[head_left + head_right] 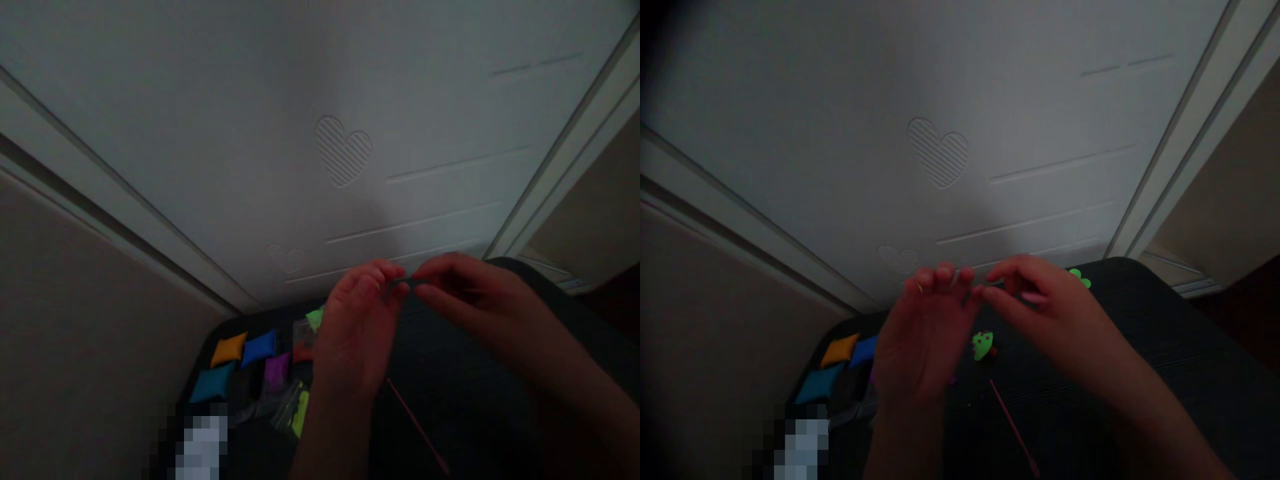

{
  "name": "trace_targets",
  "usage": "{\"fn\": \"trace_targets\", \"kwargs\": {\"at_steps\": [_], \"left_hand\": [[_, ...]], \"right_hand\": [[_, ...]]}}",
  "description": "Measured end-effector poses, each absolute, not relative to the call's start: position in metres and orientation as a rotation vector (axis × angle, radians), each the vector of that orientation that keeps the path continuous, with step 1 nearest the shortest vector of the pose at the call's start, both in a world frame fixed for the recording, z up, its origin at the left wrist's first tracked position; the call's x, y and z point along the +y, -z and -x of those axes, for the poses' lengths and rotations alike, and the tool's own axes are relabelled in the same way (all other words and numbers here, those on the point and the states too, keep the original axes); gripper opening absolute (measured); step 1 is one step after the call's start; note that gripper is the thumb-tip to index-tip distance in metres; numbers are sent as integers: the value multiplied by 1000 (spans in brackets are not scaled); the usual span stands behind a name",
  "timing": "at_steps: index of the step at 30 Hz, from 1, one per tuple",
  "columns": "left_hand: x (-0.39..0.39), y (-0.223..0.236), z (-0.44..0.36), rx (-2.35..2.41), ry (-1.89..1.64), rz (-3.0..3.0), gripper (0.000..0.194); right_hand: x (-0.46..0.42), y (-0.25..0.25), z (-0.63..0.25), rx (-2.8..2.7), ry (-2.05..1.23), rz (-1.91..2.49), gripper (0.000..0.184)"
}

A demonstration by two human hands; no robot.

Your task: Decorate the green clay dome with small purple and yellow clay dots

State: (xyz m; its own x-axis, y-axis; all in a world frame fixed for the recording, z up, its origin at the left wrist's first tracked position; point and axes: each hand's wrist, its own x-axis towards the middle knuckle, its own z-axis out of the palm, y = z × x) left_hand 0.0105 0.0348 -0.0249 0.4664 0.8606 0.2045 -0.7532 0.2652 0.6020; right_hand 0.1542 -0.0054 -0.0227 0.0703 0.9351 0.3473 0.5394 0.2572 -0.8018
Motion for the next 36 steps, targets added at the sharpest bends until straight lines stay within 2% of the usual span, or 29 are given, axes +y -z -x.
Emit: {"fn": "trace_targets", "kwargs": {"at_steps": [3, 8, 14, 17, 20, 24, 27, 31, 36], "left_hand": [[39, 23, -1, 177, -1164, -691, 7], [43, 20, 9, 118, -1216, -662, 7], [40, 21, 2, 116, -1147, -585, 7], [36, 22, -4, 136, -1092, -519, 6], [30, 22, -10, 166, -1054, -475, 5], [19, 21, -18, 173, -1025, -497, 4], [12, 20, -24, 158, -1014, -550, 5], [6, 22, -29, 161, -1031, -611, 4], [6, 27, -36, 167, -1090, -691, 2]], "right_hand": [[6, 38, -166, -1743, -616, 1647, 27], [-5, 80, -177, -1823, -655, 1873, 32], [-39, 145, -184, -1811, -605, 2154, 27], [-44, 156, -183, -1777, -499, 2188, 27], [-45, 138, -178, -1763, -393, 2119, 23], [-51, 80, -160, -1711, -232, 1905, 28], [-56, 40, -140, -1539, -73, 1530, 21], [-52, 17, -121, -1395, -155, 1303, 17], [-47, 16, -123, -1351, -278, 1207, 15]]}}
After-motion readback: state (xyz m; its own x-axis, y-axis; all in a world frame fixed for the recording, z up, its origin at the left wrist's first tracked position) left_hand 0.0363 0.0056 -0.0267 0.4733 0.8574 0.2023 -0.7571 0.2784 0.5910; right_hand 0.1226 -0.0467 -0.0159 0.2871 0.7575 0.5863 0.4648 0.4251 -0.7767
